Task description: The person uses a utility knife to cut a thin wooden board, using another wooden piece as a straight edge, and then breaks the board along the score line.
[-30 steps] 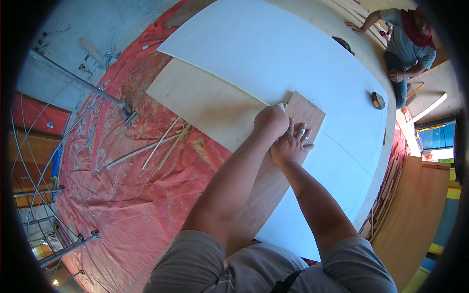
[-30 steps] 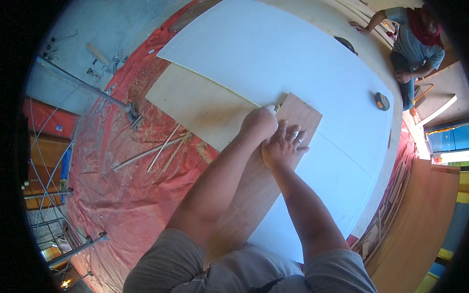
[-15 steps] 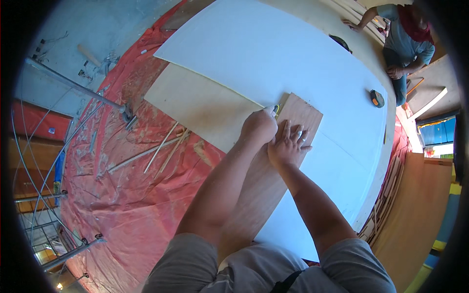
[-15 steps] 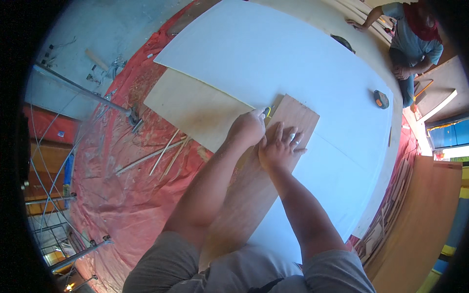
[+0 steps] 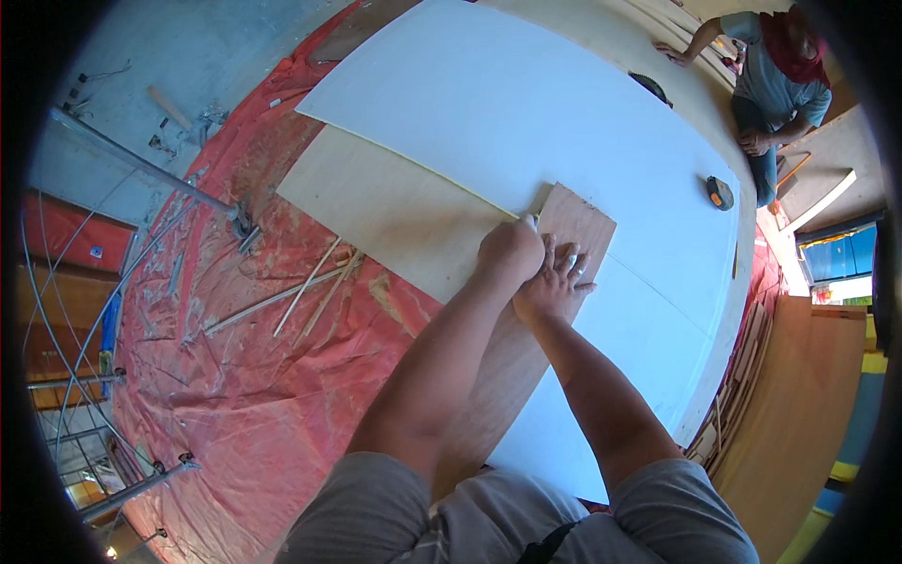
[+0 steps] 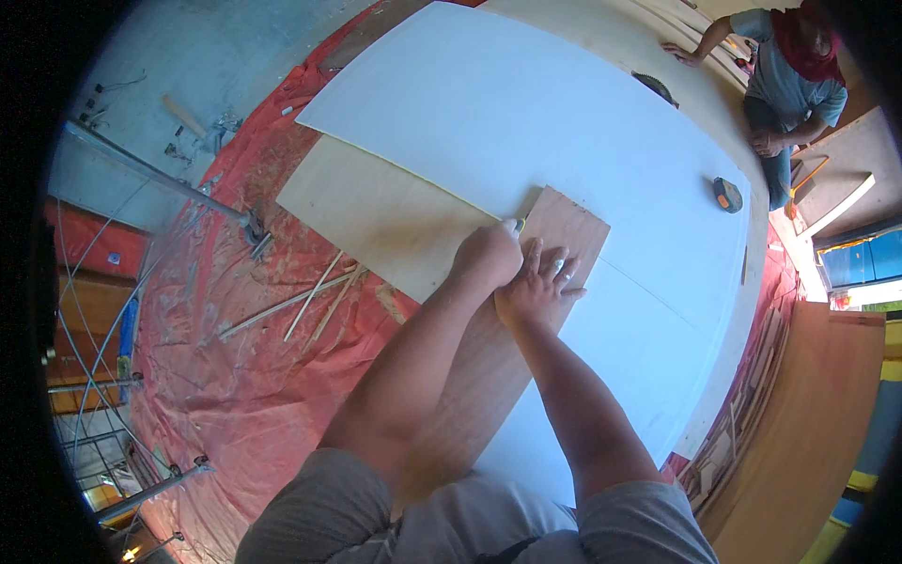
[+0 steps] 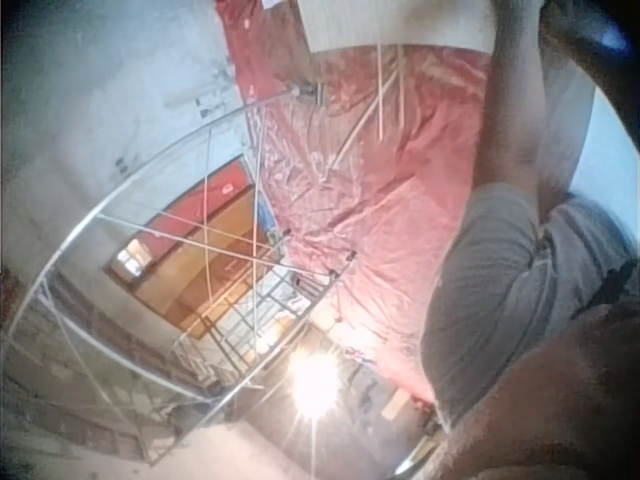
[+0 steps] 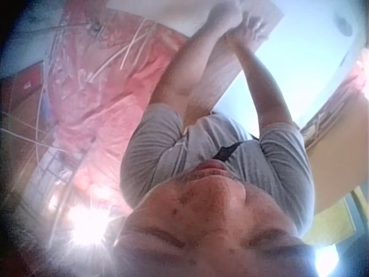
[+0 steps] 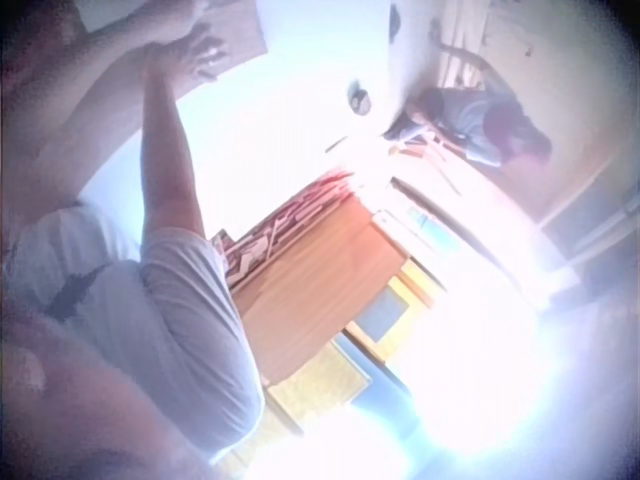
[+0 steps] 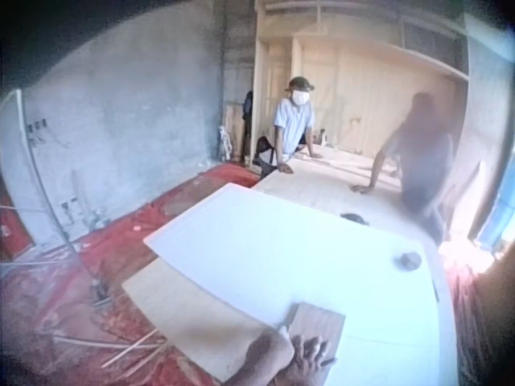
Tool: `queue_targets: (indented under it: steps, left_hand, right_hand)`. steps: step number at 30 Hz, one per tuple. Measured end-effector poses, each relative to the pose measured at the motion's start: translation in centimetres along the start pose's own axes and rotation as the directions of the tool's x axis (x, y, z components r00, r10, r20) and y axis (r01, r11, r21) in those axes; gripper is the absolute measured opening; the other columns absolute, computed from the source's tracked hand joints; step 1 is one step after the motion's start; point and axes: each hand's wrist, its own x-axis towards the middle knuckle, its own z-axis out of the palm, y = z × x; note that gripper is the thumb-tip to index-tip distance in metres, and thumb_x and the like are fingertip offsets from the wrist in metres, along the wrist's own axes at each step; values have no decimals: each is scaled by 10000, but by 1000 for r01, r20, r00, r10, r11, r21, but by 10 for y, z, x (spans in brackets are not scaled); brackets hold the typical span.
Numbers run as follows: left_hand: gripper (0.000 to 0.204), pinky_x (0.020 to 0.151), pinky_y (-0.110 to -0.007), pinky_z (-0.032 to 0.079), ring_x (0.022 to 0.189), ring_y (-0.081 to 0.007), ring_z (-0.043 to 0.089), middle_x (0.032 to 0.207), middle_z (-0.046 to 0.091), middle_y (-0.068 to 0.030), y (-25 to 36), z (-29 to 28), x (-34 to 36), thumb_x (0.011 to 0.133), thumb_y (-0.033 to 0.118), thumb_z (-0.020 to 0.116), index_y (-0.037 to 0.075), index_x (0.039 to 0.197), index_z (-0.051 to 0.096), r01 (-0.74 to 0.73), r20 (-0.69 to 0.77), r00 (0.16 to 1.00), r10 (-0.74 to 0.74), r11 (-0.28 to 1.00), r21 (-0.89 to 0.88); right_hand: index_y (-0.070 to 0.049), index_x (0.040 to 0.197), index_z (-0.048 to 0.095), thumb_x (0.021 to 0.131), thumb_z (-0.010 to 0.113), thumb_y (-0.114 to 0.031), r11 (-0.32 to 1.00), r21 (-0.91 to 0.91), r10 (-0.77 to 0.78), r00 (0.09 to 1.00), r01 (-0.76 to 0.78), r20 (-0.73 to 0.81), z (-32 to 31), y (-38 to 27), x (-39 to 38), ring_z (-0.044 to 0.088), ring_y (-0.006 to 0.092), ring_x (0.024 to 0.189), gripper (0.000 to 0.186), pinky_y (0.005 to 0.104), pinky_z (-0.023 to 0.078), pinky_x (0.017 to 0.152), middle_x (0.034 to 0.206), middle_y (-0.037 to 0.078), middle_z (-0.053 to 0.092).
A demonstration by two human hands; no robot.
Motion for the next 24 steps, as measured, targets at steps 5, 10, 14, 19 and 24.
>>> queue_targets:
  steps: [5,10,14,19,24]
  left_hand:
    - [408,1010,-503,511,1138,-418,661,1229,684,-251,-36,7,-20,1029,254,458,39,1328,633,-46,-66,997,46,999,3]
    - [426,1000,-503,512,1129,-419,662,1204,693,-249,-16,-10,-15,1041,274,439,55,1357,624,-23,-108,994,9,991,-134]
    - [428,996,-505,513,1139,-424,655,1228,686,-239,-20,6,4,1043,283,422,93,1369,623,-17,-112,994,3,992,-129]
    - [437,998,-506,512,1160,-421,647,1255,678,-230,-12,11,8,1036,283,421,92,1376,617,-4,-72,997,-6,991,-133]
    - [428,997,-503,513,1157,-428,647,1254,676,-242,-7,2,1,1037,263,419,60,1356,620,1,9,1000,-1,1000,5]
  right_hand:
    - [-151,1636,245,963,487,-591,1000,-12,-12,1000,12,-27,1,-2,-3,38,491,1563,839,815,68,1118,1686,261,139]
    - [-153,1638,239,947,503,-534,1000,-21,-7,1000,6,-18,1,0,-2,33,496,1563,832,818,66,1113,1688,269,128]
    - [-145,1633,248,974,465,-519,999,-49,-16,1000,16,0,-3,-3,-4,47,500,1558,789,829,94,1102,1678,269,152]
    - [-147,1632,253,943,508,-517,1000,-15,-14,1000,14,-11,0,-1,-3,39,513,1554,822,838,65,1095,1680,271,143]
    - [-163,1630,266,931,533,-524,1000,12,-23,999,24,-26,1,0,-1,40,516,1553,830,847,43,1086,1681,271,144]
